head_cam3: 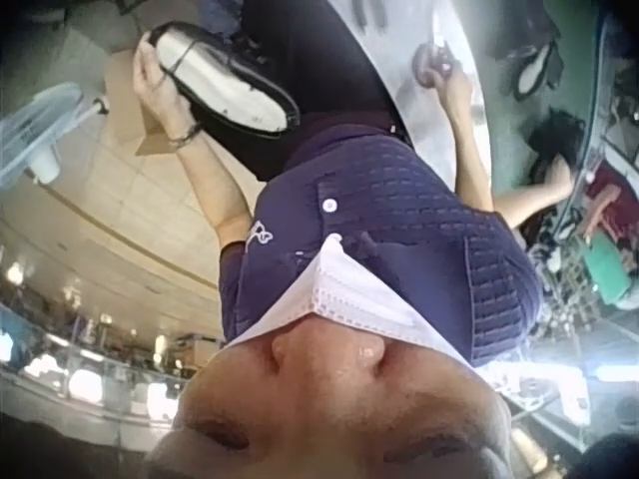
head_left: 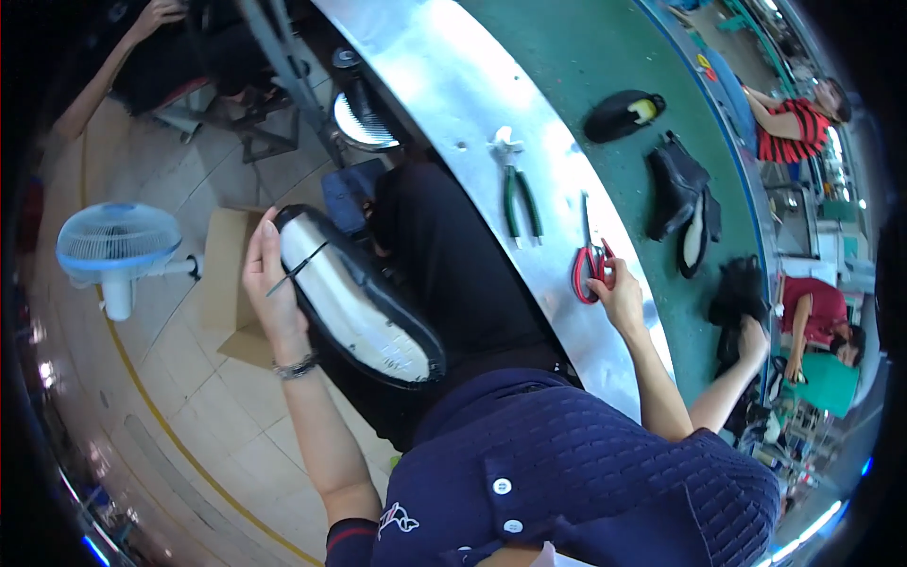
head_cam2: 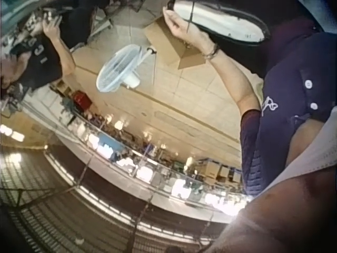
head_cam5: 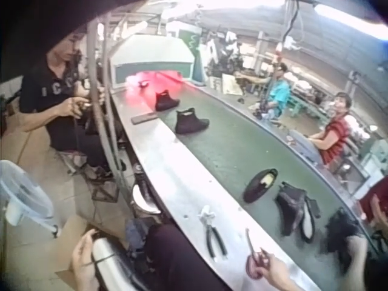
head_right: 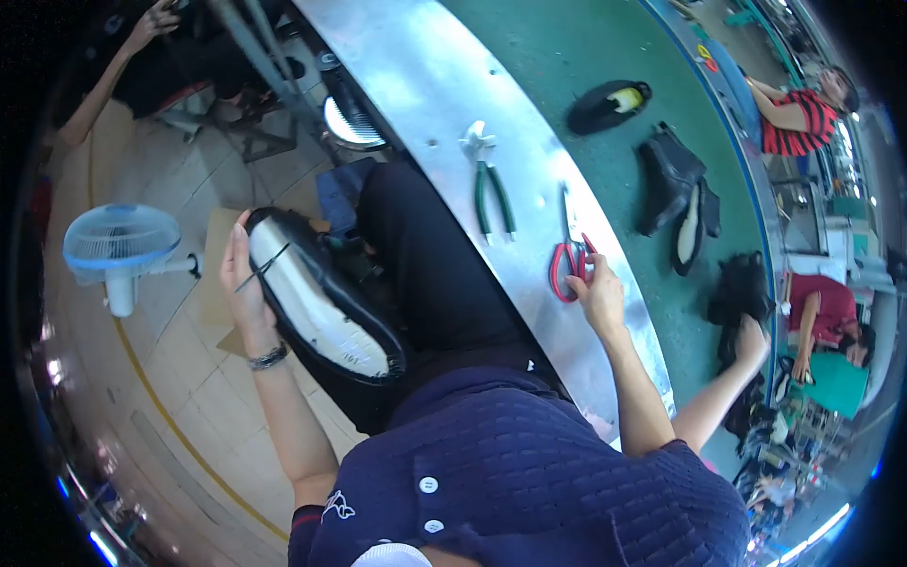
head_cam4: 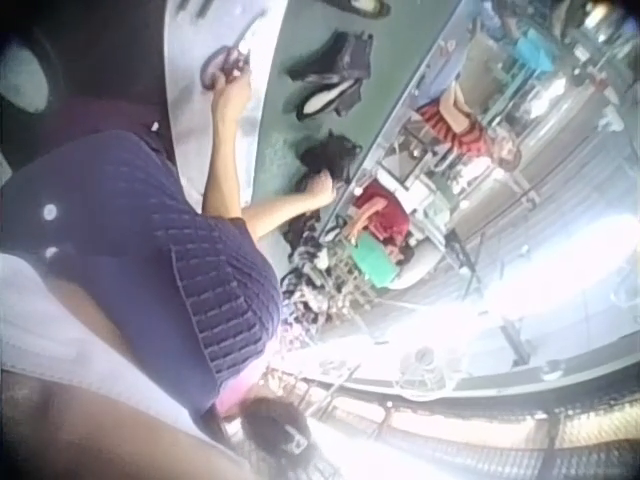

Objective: Manufacturing shoes by trimming excess material and assembling components.

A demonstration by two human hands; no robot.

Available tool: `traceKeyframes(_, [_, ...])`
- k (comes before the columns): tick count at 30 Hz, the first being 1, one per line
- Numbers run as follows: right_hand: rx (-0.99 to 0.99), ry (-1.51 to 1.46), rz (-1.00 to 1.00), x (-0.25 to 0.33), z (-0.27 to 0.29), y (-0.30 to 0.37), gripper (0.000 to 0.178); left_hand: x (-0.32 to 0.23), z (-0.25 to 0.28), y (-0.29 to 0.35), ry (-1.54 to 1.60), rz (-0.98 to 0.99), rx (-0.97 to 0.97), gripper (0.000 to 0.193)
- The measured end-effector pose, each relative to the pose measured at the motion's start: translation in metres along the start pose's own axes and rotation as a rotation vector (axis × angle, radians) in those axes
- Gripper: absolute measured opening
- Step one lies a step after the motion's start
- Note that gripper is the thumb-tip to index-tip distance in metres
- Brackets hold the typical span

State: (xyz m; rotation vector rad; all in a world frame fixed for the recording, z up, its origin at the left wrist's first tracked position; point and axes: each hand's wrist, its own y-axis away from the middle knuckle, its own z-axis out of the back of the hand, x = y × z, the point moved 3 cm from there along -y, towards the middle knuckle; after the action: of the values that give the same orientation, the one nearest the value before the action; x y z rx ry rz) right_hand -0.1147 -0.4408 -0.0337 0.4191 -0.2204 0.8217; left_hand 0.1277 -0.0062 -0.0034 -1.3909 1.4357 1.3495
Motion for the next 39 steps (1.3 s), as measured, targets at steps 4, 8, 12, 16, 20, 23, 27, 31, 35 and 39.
traceKeyframes(4, [0.345, -0.902, -0.262, 0.039, -0.002, 0.002, 0.039, 0.015, 0.002, 0.029, 0.124, -0.086, -0.101, 0.042])
traceKeyframes(8, [0.699, -0.993, 0.022, 0.147, 0.030, 0.026, 0.058, -0.003, -0.007, 0.070, -0.203, -0.364, -0.112, 0.041])
traceKeyframes(12, [1.318, -0.911, 0.116, 0.225, 0.034, 0.061, 0.090, -0.025, -0.015, 0.076, -0.707, -0.568, -0.249, 0.026])
traceKeyframes(16, [1.438, -0.879, 0.060, 0.250, 0.008, 0.078, 0.066, -0.019, -0.018, 0.074, -0.734, -0.621, -0.388, 0.012])
traceKeyframes(20, [1.355, -0.844, 0.242, 0.278, -0.004, 0.076, 0.057, -0.021, -0.019, 0.073, -0.794, -0.731, -0.369, 0.007])
traceKeyframes(23, [1.167, -0.549, 0.244, 0.272, -0.017, 0.078, 0.055, -0.023, -0.022, 0.070, -0.794, -0.787, -0.331, 0.008])
traceKeyframes(27, [0.925, -0.526, 0.437, 0.269, -0.019, 0.085, 0.052, -0.028, -0.026, 0.073, -0.919, -0.972, -0.335, 0.008])
traceKeyframes(31, [1.038, -0.597, 0.347, 0.273, -0.016, 0.083, 0.051, -0.047, -0.032, 0.087, -0.785, -0.922, -0.371, 0.011])
traceKeyframes(35, [1.237, -0.651, 0.139, 0.267, -0.020, 0.087, 0.053, -0.121, -0.039, 0.099, -0.438, -1.235, -0.561, 0.017])
traceKeyframes(39, [1.101, -0.816, 0.160, 0.243, -0.011, 0.065, 0.041, -0.141, 0.014, 0.065, -0.778, -1.220, -0.669, 0.015])
